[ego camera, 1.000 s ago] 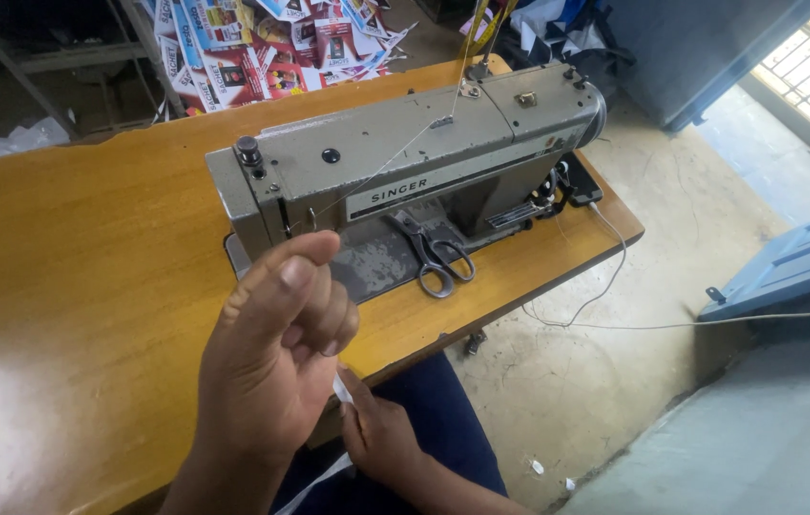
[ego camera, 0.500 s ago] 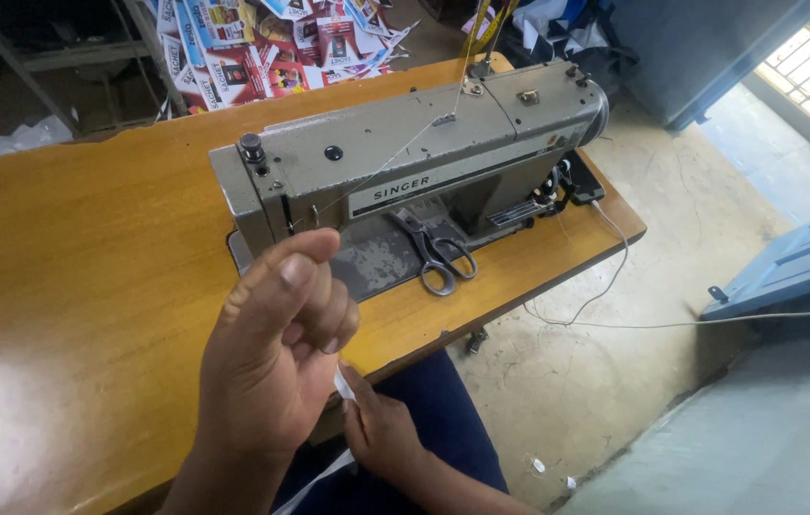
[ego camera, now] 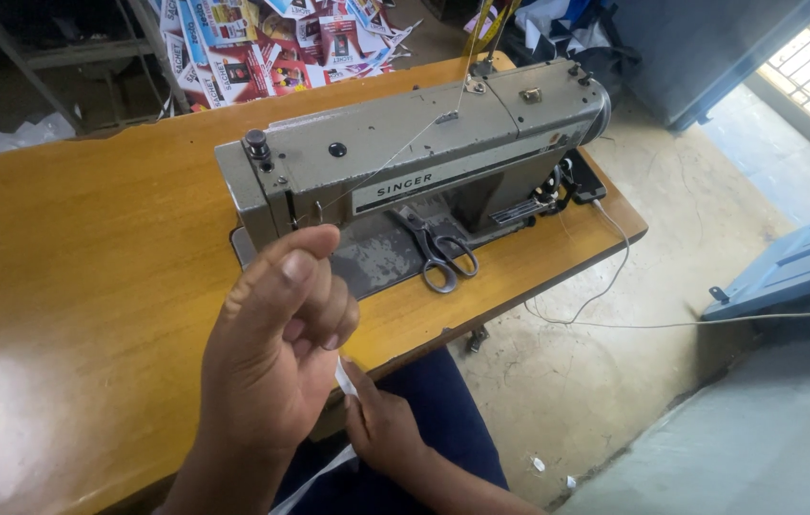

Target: The person uses a sewing machine to stitch a white ribbon onto the edge of various printed paper sheets. They feed the paper and ribbon through the machine, sew along the edge, and then cut the ribbon with scissors before repeating the process with different sheets.

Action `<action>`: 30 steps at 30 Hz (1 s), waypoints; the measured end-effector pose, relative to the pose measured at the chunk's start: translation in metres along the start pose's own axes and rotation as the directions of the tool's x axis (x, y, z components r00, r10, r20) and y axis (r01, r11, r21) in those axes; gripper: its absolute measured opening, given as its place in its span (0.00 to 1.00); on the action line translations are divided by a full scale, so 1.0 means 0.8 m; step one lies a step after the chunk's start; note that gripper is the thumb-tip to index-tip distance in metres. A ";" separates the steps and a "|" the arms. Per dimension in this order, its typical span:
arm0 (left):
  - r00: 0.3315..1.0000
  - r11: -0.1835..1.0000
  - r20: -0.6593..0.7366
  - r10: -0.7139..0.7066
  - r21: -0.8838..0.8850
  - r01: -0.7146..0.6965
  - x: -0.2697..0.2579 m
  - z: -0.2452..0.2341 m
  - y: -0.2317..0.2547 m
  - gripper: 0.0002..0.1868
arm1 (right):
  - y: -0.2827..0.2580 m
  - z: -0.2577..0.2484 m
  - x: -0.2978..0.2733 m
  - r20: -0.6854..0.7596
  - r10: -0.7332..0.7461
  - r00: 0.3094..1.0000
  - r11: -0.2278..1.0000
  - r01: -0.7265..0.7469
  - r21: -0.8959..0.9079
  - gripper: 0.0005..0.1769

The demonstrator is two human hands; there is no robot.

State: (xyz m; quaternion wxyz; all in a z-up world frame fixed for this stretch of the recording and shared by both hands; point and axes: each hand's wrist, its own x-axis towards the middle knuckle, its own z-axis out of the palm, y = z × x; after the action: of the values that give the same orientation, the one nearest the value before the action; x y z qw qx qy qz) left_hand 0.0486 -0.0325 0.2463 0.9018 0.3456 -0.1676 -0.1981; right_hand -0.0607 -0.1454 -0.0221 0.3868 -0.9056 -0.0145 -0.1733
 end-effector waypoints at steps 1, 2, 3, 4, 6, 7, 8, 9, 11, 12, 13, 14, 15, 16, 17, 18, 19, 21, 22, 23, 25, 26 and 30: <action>1.000 1.000 -0.008 -0.005 0.005 0.005 0.000 0.000 0.000 0.13 | 0.000 0.000 0.000 0.004 0.007 1.000 1.000 -0.007 -0.004 0.31; 1.000 1.000 -0.014 -0.010 0.009 0.011 0.000 0.000 0.001 0.13 | 0.000 0.001 0.000 0.007 0.014 1.000 1.000 -0.014 -0.009 0.31; 1.000 1.000 -0.014 -0.010 0.010 0.010 0.000 -0.001 0.000 0.13 | -0.001 0.000 0.001 0.007 0.013 1.000 1.000 -0.013 -0.009 0.31; 1.000 1.000 -0.020 -0.010 0.003 0.010 0.000 -0.002 -0.001 0.13 | -0.002 -0.001 0.002 0.017 0.027 0.999 1.000 -0.027 -0.001 0.31; 1.000 1.000 -0.026 -0.009 -0.003 0.009 0.002 -0.003 -0.003 0.13 | -0.001 -0.001 0.001 0.027 0.041 0.999 0.999 -0.041 0.008 0.31; 0.994 0.999 -0.108 0.001 0.037 0.003 0.004 -0.002 -0.004 0.13 | 0.001 0.001 0.000 -0.014 0.001 1.000 1.000 -0.001 -0.002 0.31; 0.981 0.997 -0.191 0.013 0.078 0.002 0.005 -0.002 -0.004 0.12 | 0.003 0.003 -0.001 -0.053 -0.040 0.998 0.999 0.039 -0.012 0.31; 0.981 0.997 -0.195 0.014 0.080 0.002 0.006 -0.003 -0.010 0.12 | 0.010 0.005 -0.004 -0.050 -0.040 0.998 0.999 0.039 -0.009 0.31; 0.937 0.917 -0.241 0.254 0.367 -0.155 0.004 -0.008 -0.018 0.15 | 0.021 0.014 -0.009 -0.034 -0.017 0.999 0.995 0.013 -0.100 0.32; 0.931 0.913 -0.252 0.262 0.377 -0.155 0.004 -0.020 -0.022 0.15 | 0.027 0.018 -0.010 -0.023 -0.022 0.999 0.996 0.020 -0.087 0.32; 0.919 0.735 -0.154 0.364 0.653 -0.182 0.003 -0.032 -0.026 0.13 | 0.034 0.022 -0.011 0.022 0.048 0.999 0.993 -0.045 -0.107 0.33; 0.904 0.476 -0.037 0.427 0.859 -0.190 0.000 -0.045 -0.029 0.11 | 0.039 0.027 -0.014 0.071 0.117 0.991 0.986 -0.107 -0.128 0.35; 0.899 0.467 -0.052 0.434 0.867 -0.175 0.002 -0.065 -0.039 0.11 | 0.048 0.029 -0.013 0.091 0.109 0.990 0.989 -0.098 -0.114 0.35; 0.914 0.357 0.021 0.406 0.916 -0.180 -0.002 -0.087 -0.049 0.11 | 0.054 0.033 -0.019 0.048 0.096 0.994 0.988 -0.089 -0.128 0.35; 0.927 0.245 0.089 0.364 0.951 -0.188 -0.007 -0.111 -0.059 0.12 | 0.061 0.039 -0.025 0.004 0.083 0.997 0.987 -0.082 -0.141 0.35; 0.930 0.234 0.056 0.363 0.961 -0.150 -0.009 -0.139 -0.075 0.12 | 0.036 0.026 -0.015 0.038 0.086 0.996 0.990 -0.081 -0.118 0.35; 0.940 0.086 0.112 0.322 0.985 -0.147 -0.013 -0.169 -0.091 0.12 | 0.013 0.014 -0.004 0.002 0.062 0.998 0.984 -0.061 -0.166 0.34; 0.954 -0.072 0.128 0.270 0.991 -0.112 -0.022 -0.212 -0.107 0.15 | -0.012 0.003 0.007 -0.003 0.033 0.999 0.981 -0.033 -0.193 0.33; 0.955 -0.054 0.190 0.228 0.982 -0.182 -0.023 -0.224 -0.110 0.18 | -0.015 0.003 0.004 -0.024 0.014 1.000 0.967 -0.019 -0.253 0.32; 0.949 -0.031 0.252 0.187 0.968 -0.251 -0.025 -0.236 -0.114 0.22 | -0.017 0.003 0.002 -0.044 -0.008 0.999 0.950 -0.006 -0.313 0.30; 0.958 -0.133 0.227 0.174 0.970 -0.206 -0.027 -0.248 -0.127 0.23 | -0.032 -0.004 0.006 -0.019 -0.008 1.000 0.951 0.002 -0.309 0.31; 0.959 -0.228 0.234 0.159 0.954 -0.195 -0.024 -0.252 -0.136 0.23 | -0.037 -0.012 0.009 -0.026 -0.011 1.000 0.947 0.003 -0.321 0.32; 0.960 -0.297 0.254 0.119 0.931 -0.210 -0.015 -0.264 -0.157 0.30 | -0.036 -0.010 0.001 0.016 0.028 0.999 0.929 -0.020 -0.371 0.31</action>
State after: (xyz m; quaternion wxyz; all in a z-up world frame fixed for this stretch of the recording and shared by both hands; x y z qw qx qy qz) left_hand 0.1011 0.0052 0.0090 0.2824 0.8911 -0.3302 0.1310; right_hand -0.0673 -0.1313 0.0032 0.2111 -0.9642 0.0253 -0.1587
